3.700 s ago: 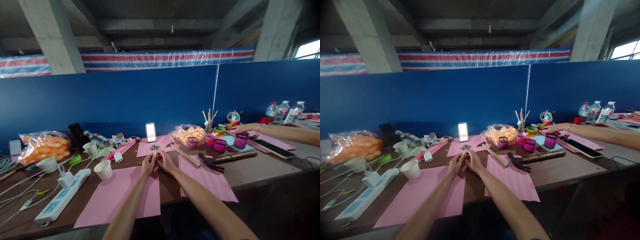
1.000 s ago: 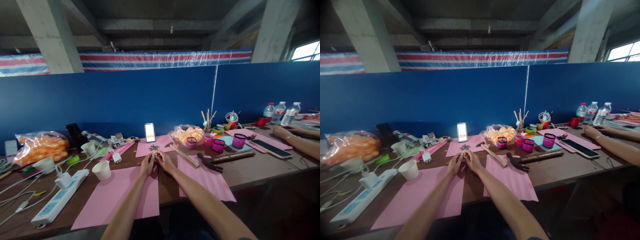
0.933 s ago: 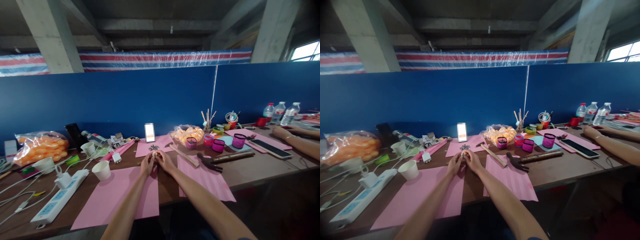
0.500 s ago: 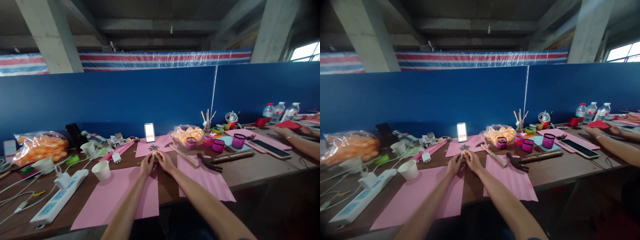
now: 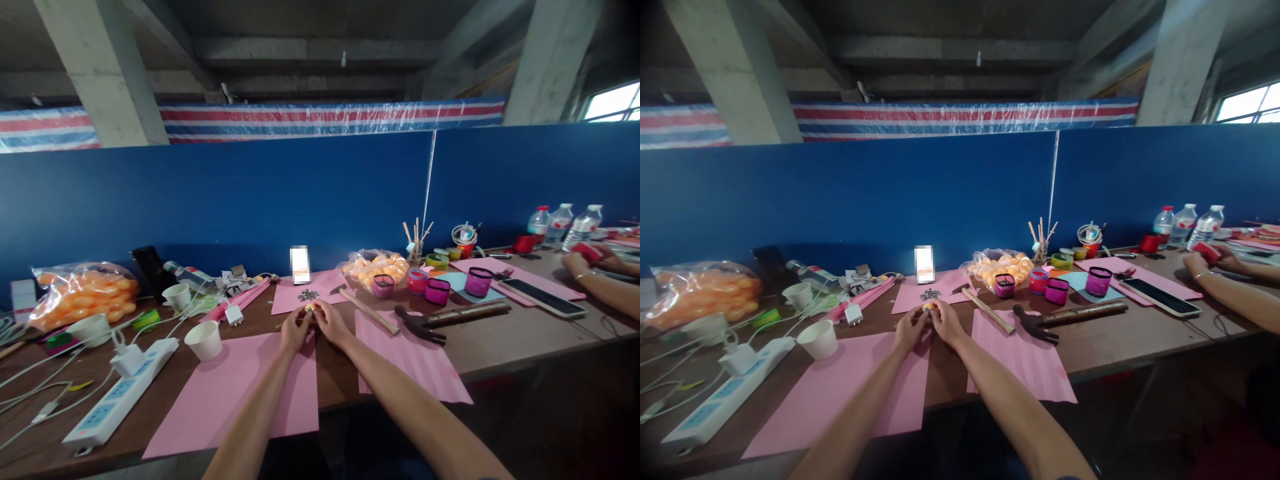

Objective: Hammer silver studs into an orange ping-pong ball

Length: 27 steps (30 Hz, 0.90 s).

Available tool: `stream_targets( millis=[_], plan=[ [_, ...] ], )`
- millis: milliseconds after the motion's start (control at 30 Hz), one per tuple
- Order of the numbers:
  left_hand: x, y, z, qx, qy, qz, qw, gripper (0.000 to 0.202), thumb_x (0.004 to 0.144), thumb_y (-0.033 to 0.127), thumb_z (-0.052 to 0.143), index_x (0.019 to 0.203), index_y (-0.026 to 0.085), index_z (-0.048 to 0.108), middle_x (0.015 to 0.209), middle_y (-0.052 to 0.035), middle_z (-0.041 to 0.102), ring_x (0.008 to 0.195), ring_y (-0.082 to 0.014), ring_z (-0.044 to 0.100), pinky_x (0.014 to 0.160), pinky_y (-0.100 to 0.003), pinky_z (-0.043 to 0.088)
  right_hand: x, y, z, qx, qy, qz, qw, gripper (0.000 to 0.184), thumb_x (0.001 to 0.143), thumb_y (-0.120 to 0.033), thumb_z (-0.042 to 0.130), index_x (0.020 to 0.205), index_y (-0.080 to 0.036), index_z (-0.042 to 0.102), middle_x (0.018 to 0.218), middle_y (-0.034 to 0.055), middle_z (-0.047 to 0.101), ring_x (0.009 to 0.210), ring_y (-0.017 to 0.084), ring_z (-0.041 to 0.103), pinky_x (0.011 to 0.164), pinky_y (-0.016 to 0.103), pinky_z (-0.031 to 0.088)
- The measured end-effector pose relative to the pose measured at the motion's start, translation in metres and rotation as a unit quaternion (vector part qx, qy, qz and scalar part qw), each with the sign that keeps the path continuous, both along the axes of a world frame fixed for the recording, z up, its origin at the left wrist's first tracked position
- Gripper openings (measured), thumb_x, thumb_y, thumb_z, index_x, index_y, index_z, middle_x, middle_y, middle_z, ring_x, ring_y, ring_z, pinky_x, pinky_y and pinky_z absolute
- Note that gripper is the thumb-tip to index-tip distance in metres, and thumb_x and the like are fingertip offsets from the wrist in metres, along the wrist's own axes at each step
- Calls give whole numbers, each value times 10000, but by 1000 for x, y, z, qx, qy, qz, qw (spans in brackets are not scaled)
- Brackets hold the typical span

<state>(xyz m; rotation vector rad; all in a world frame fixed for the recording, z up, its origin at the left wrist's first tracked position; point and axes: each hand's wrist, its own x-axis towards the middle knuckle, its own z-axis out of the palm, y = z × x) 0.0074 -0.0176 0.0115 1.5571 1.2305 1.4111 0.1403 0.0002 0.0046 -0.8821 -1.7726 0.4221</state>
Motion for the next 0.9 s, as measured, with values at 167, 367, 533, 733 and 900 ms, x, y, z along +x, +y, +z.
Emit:
stream_targets(
  millis=[167,367,533,733,900],
  plan=[
    [2,0,-2,-10,-6,-7,1000,392,760,435,487,1032,159,548,893,-86,661,679,-170,646,541,-267,526,2,-4,4,-14,-16,3,1000,294,828,-292,429,1083,-174,517,1009,94,607,902,197,579,813,337,446],
    [-1,4,-2,6,8,19,1000,396,750,380,513,1072,150,530,994,-107,642,808,-195,635,703,-313,509,3,-6,7,-17,-28,15,999,284,840,-325,417,1070,-179,496,981,78,609,877,187,579,779,310,449],
    [-1,3,1,13,18,4,1000,352,744,359,514,1022,149,564,938,-90,662,819,-194,631,733,-307,497,2,-4,4,-16,-31,7,999,277,833,-314,426,1062,-173,491,963,83,602,863,193,573,778,326,445],
    [0,1,0,3,15,9,1000,389,720,394,551,1025,153,562,889,-88,663,711,-172,636,602,-274,520,1,-1,2,-4,-32,1,999,284,829,-264,414,1083,-164,492,1032,104,570,944,197,534,849,351,416],
    [0,1,-1,-1,7,17,1000,422,694,410,579,1018,139,557,854,-85,660,663,-159,627,520,-242,515,1,-1,3,3,-34,13,999,324,831,-263,410,1130,-159,483,1074,114,559,1013,197,509,896,355,393]
  ],
)
